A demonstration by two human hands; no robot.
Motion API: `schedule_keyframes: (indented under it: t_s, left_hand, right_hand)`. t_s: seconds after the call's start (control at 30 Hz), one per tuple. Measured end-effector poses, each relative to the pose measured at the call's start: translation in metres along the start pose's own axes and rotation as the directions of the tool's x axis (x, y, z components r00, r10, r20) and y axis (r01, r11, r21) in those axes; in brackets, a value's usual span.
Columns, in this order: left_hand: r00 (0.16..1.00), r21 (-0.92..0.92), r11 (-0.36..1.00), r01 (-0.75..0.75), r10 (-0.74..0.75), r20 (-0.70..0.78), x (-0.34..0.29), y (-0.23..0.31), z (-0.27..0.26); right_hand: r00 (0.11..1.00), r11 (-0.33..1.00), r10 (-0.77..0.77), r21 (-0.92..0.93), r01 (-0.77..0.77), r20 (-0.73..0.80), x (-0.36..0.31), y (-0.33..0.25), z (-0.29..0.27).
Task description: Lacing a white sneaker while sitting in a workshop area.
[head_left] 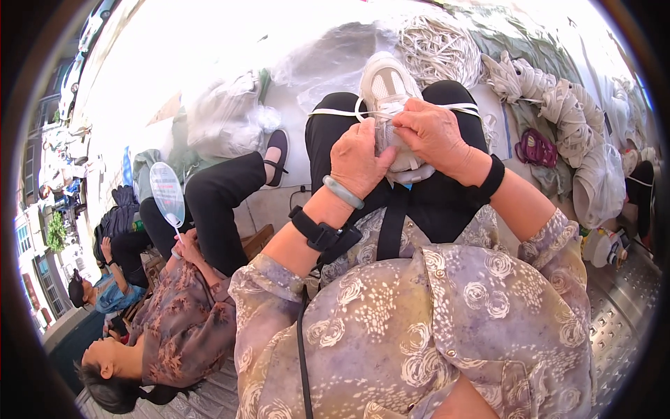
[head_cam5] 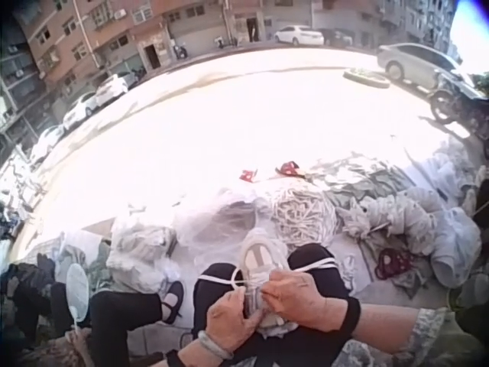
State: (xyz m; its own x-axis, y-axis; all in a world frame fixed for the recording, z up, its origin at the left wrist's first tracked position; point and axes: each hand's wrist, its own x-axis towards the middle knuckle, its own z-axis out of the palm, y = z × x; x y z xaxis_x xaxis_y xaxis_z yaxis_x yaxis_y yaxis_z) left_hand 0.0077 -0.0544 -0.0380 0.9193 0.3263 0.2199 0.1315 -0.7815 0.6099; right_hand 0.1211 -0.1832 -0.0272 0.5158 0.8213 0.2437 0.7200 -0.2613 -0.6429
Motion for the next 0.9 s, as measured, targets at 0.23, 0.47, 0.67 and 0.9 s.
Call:
schedule_keyframes:
  t_s: [0.23,0.47,0.67,0.9]
  left_hand:
    - [0.952,-0.178,0.944,0.278,-0.245,0.183,0.005,-0.005,-0.004]
    - [0.970,-0.262,0.939,0.224,-0.191,0.148,0.009,-0.014,0.001]
    - [0.962,-0.033,0.983,0.180,-0.170,0.212,0.007,-0.003,-0.008]
    - [0.916,-0.128,0.911,-0.392,0.399,0.034,0.038,0.046,-0.004]
  right_hand:
    - [0.991,0.979,-0.092,-0.172,0.107,0.093,0.007,-0.006,0.016]
    - [0.986,0.958,-0.092,-0.259,0.125,0.136,0.017,-0.009,0.015]
    - [0.984,0.917,-0.063,-0.379,0.123,0.167,-0.025,0.013,-0.051]
    - [0.982,0.894,-0.173,-0.406,0.190,0.079,-0.056,-0.005,-0.109]
